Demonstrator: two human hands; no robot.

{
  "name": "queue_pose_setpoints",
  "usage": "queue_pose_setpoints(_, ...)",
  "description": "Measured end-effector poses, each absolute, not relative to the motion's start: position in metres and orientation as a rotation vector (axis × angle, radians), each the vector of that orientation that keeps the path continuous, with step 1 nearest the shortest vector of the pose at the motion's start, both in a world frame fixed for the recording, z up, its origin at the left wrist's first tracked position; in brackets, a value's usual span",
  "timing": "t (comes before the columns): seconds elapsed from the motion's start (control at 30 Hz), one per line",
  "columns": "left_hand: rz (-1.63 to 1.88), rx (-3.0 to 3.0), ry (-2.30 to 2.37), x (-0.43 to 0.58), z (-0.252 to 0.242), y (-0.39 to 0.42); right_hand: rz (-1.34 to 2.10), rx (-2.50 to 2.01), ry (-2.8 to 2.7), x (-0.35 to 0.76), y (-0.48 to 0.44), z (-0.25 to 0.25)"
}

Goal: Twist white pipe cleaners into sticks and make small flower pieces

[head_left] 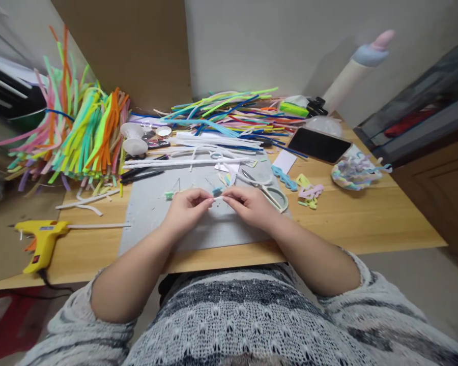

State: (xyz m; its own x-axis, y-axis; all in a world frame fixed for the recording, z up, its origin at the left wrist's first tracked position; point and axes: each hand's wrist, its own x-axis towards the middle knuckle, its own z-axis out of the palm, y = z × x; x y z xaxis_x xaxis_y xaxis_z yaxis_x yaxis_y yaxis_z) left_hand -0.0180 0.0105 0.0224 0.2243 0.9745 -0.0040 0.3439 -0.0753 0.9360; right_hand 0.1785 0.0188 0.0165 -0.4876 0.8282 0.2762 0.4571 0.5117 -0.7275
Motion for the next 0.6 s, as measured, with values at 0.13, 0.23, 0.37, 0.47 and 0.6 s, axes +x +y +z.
queue_pose_setpoints(0.13, 0.801, 1.237, 1.031, -0.023, 0.016, 0.012, 0.705, -0.956, -2.092, 0.174, 0.011, 0.008)
queue_pose_setpoints(0.23, 0.73, 1.184, 0.949, -0.025, 0.015, 0.014, 0.617, -0.867, -2.078, 0.172, 0.008, 0.006)
queue_pose_setpoints(0.37, 0.757, 1.218, 0.969, -0.025, 0.011, 0.016, 0.493, -0.79, -2.087, 0.172, 0.007, 0.003)
queue_pose_setpoints(0.47, 0.78, 1.228, 1.034, -0.024, 0.008, 0.016, 0.437, -0.798, -2.067, 0.17, 0.007, -0.002)
queue_pose_setpoints(0.6, 0.753, 1.25, 1.041, -0.023, 0.007, 0.016, 0.424, -0.891, -2.003, 0.168, 0.009, -0.009)
